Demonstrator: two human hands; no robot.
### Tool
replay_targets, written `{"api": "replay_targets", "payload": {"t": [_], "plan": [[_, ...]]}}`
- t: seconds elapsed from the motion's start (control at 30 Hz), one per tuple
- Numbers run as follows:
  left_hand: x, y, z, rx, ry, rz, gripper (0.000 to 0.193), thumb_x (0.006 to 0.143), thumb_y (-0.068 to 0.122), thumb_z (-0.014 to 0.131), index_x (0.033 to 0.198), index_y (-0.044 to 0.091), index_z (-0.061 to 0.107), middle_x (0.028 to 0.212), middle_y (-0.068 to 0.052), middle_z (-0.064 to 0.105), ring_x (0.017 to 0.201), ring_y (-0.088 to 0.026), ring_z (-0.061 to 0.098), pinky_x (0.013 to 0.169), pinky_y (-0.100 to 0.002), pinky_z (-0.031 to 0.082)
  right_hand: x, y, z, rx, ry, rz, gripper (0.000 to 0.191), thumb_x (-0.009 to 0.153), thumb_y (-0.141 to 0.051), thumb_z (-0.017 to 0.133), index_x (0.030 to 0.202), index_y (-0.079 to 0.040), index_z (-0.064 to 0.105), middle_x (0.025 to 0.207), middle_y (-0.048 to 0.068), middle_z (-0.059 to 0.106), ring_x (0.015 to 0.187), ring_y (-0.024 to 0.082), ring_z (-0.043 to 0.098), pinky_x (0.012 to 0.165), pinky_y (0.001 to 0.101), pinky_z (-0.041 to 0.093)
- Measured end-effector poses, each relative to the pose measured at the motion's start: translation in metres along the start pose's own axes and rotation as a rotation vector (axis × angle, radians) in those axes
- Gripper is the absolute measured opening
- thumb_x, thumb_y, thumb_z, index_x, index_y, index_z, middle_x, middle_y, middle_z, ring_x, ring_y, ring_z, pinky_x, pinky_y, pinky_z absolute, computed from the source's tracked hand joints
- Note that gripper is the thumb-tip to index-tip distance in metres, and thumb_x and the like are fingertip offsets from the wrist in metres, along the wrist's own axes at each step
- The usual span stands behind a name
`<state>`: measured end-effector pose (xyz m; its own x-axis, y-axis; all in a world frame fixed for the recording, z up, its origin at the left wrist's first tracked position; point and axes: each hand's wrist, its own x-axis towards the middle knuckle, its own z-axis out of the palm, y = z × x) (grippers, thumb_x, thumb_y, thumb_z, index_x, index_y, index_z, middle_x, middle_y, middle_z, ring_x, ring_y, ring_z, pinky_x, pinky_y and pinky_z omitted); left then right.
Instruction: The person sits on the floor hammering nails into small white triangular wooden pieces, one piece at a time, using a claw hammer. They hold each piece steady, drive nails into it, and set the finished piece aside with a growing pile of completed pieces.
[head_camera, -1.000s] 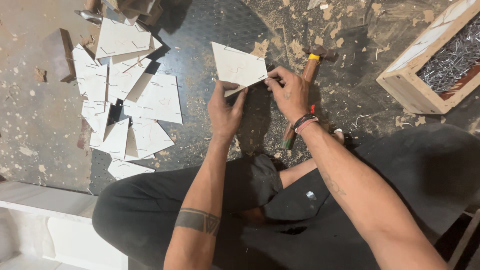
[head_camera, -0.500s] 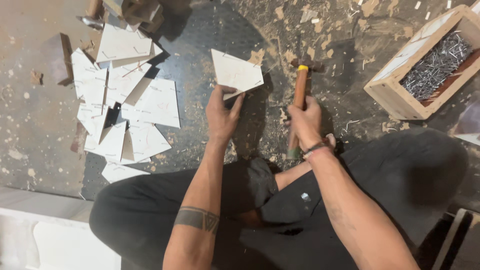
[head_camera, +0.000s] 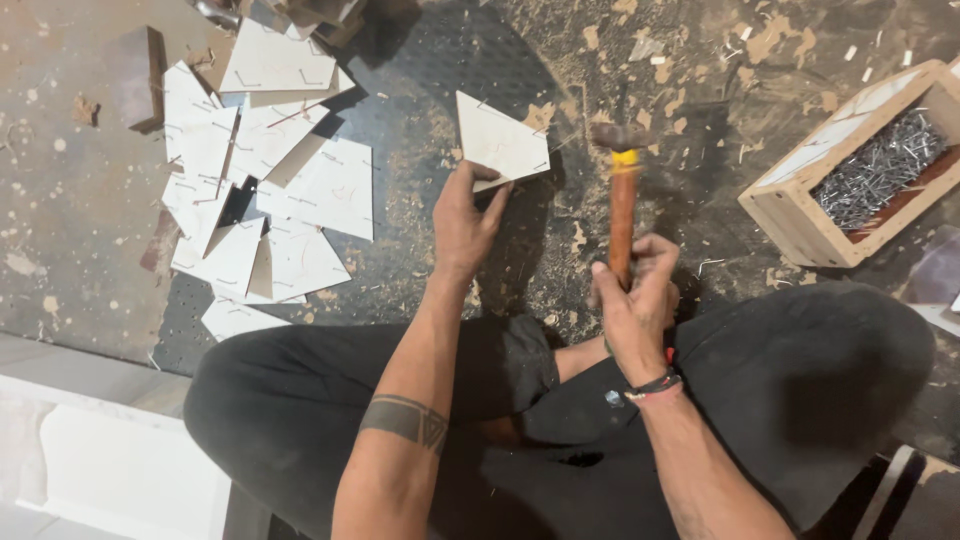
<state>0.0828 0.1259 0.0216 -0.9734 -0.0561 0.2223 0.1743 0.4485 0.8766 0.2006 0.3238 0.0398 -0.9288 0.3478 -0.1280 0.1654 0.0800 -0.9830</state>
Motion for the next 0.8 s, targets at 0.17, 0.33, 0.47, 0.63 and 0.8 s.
{"api": "replay_targets", "payload": {"t": [0.17,0.33,0.47,0.63,0.8], "plan": [[0.002,0.001,-0.003,0.043,-0.024,0.005,0.026,0.090,0.016,0.079,0.104,0.005,0.060,0.101,-0.014,0.070,0.094,-0.031,0.072,0.079,-0.038,0.056,-0.009,0.000,0.008,0.227,-0.035,0.379,0.047,0.100,-0.026,0.048,0.144,-0.018,0.033,0.079,0.002,0.058,0.044,0.009,0.049,0.031,0.0256,0.038],[0.000,0.003,-0.003,0.058,-0.013,0.052,0.025,0.092,0.015,0.079,0.106,0.005,0.060,0.103,-0.015,0.069,0.097,-0.034,0.069,0.082,-0.040,0.054,-0.014,-0.013,0.014,0.218,-0.100,0.470,0.040,0.106,-0.028,0.045,0.143,-0.014,0.039,0.075,0.001,0.050,0.043,0.009,0.045,0.033,0.0255,0.039],[0.000,0.000,-0.002,0.051,-0.010,0.048,0.026,0.091,0.015,0.079,0.106,0.006,0.060,0.102,-0.013,0.068,0.095,-0.032,0.069,0.081,-0.039,0.054,-0.006,-0.040,0.004,0.106,-0.202,0.431,0.046,0.104,-0.028,0.048,0.149,-0.021,0.038,0.074,0.001,0.050,0.046,0.007,0.045,0.034,0.0242,0.038],[0.000,-0.002,-0.002,0.045,-0.020,0.044,0.027,0.092,0.014,0.079,0.107,0.005,0.060,0.103,-0.014,0.067,0.096,-0.032,0.068,0.081,-0.039,0.054,-0.026,-0.076,0.001,0.459,0.090,-0.107,0.039,0.117,-0.032,0.051,0.147,-0.013,0.036,0.084,0.003,0.054,0.054,0.007,0.047,0.045,0.0226,0.040],[-0.001,-0.002,0.000,-0.005,-0.006,-0.008,0.027,0.089,0.015,0.081,0.104,0.006,0.061,0.100,-0.013,0.070,0.091,-0.031,0.071,0.079,-0.039,0.055,-0.011,-0.066,0.038,0.055,-0.236,0.283,0.040,0.103,-0.031,0.050,0.141,-0.021,0.044,0.072,0.000,0.050,0.046,0.008,0.047,0.036,0.0242,0.041]]}}
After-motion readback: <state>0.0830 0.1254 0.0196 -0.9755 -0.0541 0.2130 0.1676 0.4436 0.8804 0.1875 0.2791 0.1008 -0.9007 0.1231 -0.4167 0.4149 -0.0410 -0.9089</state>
